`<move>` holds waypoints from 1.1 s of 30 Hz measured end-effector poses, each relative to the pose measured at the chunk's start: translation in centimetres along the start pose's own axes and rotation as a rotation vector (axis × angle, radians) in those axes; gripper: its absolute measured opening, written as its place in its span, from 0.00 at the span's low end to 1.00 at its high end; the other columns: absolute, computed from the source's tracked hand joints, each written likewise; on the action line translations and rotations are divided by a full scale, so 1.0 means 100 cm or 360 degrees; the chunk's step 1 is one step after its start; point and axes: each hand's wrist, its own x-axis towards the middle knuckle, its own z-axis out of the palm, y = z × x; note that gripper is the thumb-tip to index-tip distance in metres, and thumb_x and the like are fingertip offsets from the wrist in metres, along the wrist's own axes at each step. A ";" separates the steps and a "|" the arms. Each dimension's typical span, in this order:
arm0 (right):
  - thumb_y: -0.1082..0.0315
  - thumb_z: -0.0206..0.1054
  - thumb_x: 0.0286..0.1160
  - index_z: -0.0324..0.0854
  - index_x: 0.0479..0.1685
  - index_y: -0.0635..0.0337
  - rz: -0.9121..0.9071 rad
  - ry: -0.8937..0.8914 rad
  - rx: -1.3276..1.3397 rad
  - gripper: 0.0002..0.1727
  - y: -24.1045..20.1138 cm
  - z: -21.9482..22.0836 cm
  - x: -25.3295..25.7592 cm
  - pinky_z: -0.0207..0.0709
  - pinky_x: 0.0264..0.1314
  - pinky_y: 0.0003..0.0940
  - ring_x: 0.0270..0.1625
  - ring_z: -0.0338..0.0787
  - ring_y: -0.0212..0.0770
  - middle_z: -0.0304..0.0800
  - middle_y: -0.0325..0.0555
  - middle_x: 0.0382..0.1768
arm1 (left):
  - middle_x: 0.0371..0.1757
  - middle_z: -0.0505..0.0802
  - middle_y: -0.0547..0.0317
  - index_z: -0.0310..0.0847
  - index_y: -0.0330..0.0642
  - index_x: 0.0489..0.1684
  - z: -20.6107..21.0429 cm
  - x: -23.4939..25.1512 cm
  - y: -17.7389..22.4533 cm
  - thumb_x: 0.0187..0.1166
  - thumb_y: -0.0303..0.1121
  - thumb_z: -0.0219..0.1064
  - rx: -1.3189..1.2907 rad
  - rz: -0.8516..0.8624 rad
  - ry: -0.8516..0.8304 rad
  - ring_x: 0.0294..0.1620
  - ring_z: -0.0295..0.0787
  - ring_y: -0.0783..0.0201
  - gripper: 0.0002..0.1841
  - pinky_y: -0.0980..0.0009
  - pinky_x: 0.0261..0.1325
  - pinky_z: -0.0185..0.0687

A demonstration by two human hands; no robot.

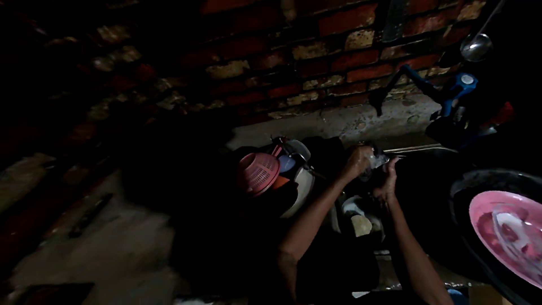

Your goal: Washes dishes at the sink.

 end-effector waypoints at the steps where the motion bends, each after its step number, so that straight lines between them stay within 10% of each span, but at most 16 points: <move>1: 0.37 0.35 0.90 0.71 0.67 0.55 0.0021 -0.0025 0.0040 0.34 0.001 0.000 -0.001 0.90 0.55 0.43 0.53 0.92 0.37 0.92 0.42 0.49 | 0.62 0.90 0.36 0.85 0.28 0.59 -0.005 0.000 0.002 0.81 0.24 0.64 -0.0112 -0.0070 0.0020 0.66 0.86 0.47 0.13 0.52 0.73 0.77; 6: 0.64 0.49 0.88 0.74 0.60 0.56 0.0234 0.0145 -0.0207 0.13 0.001 0.003 -0.008 0.91 0.44 0.35 0.42 0.93 0.33 0.92 0.40 0.41 | 0.58 0.90 0.38 0.82 0.33 0.63 -0.029 0.003 -0.005 0.80 0.25 0.68 -0.0475 -0.0191 0.0227 0.55 0.89 0.49 0.15 0.51 0.61 0.84; 14: 0.61 0.50 0.89 0.74 0.61 0.56 0.0366 0.0316 -0.0281 0.13 0.003 -0.007 -0.017 0.91 0.43 0.40 0.42 0.93 0.37 0.91 0.42 0.41 | 0.73 0.82 0.40 0.76 0.38 0.75 -0.020 0.010 -0.032 0.80 0.21 0.64 -0.0938 -0.0391 0.0259 0.64 0.84 0.48 0.22 0.50 0.62 0.84; 23: 0.64 0.54 0.85 0.68 0.70 0.55 0.0287 0.0423 -0.0330 0.18 0.001 -0.036 -0.027 0.91 0.46 0.39 0.46 0.92 0.35 0.89 0.42 0.47 | 0.58 0.87 0.40 0.75 0.34 0.74 -0.009 0.034 -0.045 0.79 0.23 0.66 -0.0912 -0.0558 -0.0009 0.45 0.86 0.57 0.23 0.61 0.48 0.86; 28: 0.65 0.52 0.87 0.69 0.68 0.54 0.0299 0.0486 -0.0391 0.15 -0.008 -0.038 -0.032 0.90 0.46 0.36 0.46 0.92 0.33 0.89 0.40 0.45 | 0.62 0.88 0.37 0.80 0.30 0.66 -0.047 -0.012 -0.018 0.77 0.20 0.67 -0.0456 -0.0276 -0.0190 0.59 0.86 0.50 0.18 0.53 0.64 0.81; 33: 0.65 0.53 0.87 0.68 0.69 0.55 0.0292 0.0443 -0.0424 0.16 -0.012 -0.040 -0.028 0.90 0.45 0.36 0.44 0.92 0.33 0.89 0.40 0.45 | 0.58 0.88 0.34 0.81 0.30 0.62 -0.111 -0.096 0.003 0.76 0.16 0.65 -0.0177 -0.0363 -0.0098 0.55 0.86 0.43 0.16 0.46 0.58 0.81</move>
